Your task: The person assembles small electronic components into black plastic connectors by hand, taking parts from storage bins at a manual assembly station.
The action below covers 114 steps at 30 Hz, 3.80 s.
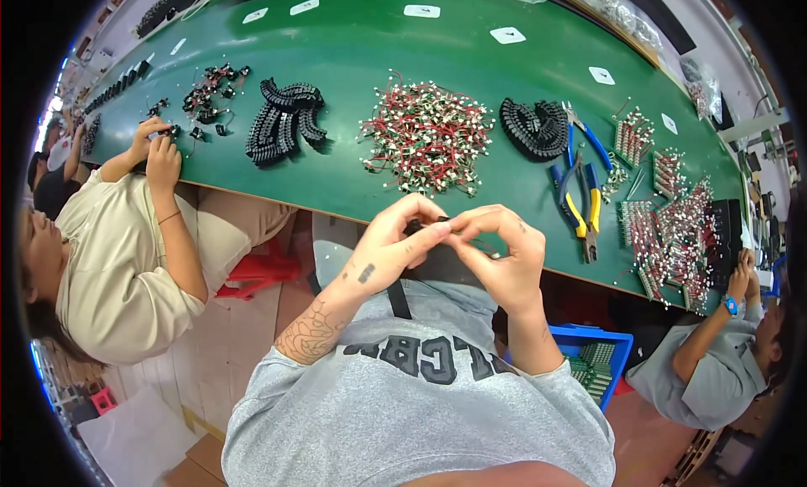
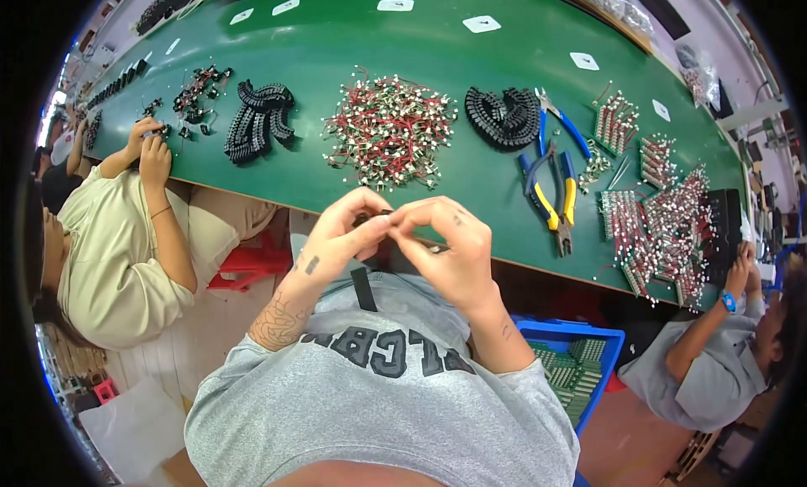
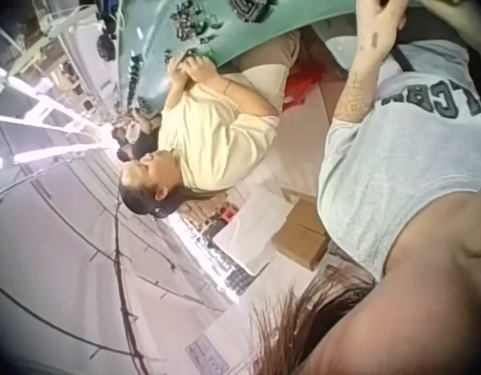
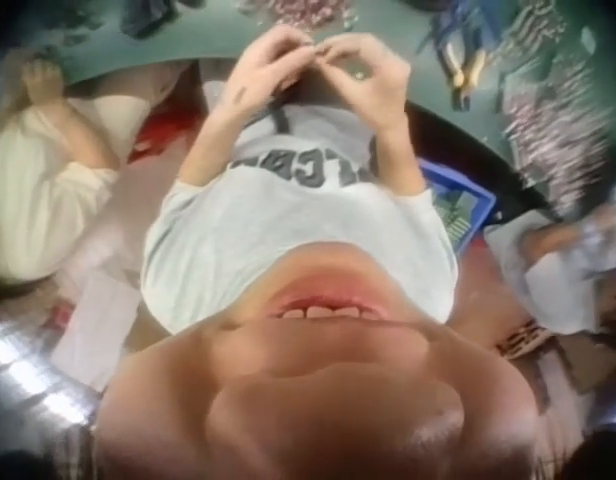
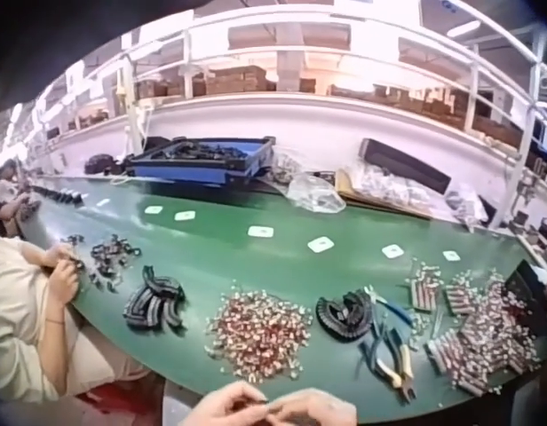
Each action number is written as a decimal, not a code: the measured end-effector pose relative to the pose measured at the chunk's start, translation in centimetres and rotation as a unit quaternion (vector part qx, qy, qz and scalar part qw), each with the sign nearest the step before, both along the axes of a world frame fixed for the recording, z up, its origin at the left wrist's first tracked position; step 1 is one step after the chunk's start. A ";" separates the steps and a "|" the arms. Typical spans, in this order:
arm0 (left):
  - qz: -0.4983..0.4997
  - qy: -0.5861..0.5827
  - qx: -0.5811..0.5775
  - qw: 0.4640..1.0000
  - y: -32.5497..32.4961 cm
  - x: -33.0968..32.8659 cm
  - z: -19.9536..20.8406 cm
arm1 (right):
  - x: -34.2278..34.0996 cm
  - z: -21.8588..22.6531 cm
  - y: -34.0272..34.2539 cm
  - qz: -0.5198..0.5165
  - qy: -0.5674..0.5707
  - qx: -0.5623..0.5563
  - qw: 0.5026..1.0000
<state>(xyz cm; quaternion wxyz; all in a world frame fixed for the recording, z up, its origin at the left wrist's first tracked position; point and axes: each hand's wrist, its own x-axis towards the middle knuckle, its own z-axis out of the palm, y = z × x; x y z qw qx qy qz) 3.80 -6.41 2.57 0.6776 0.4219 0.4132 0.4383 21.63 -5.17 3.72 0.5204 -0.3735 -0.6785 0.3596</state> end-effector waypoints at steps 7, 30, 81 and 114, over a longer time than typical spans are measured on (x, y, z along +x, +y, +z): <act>0.336 0.108 0.176 0.919 5.1 -12.2 0.5 | 0.9 0.4 7.6 -0.142 -0.128 -0.006 0.982; 0.125 0.052 0.275 0.952 6.1 -15.0 1.2 | 1.9 -2.0 12.5 -0.068 -0.294 0.146 0.942; 0.013 -0.156 0.042 0.987 6.2 -0.1 -2.3 | -1.0 -2.0 5.0 -0.017 0.283 -0.194 0.939; 0.045 0.067 0.259 0.963 6.8 0.0 -2.1 | -2.6 -2.2 5.5 -0.076 0.214 -0.154 0.962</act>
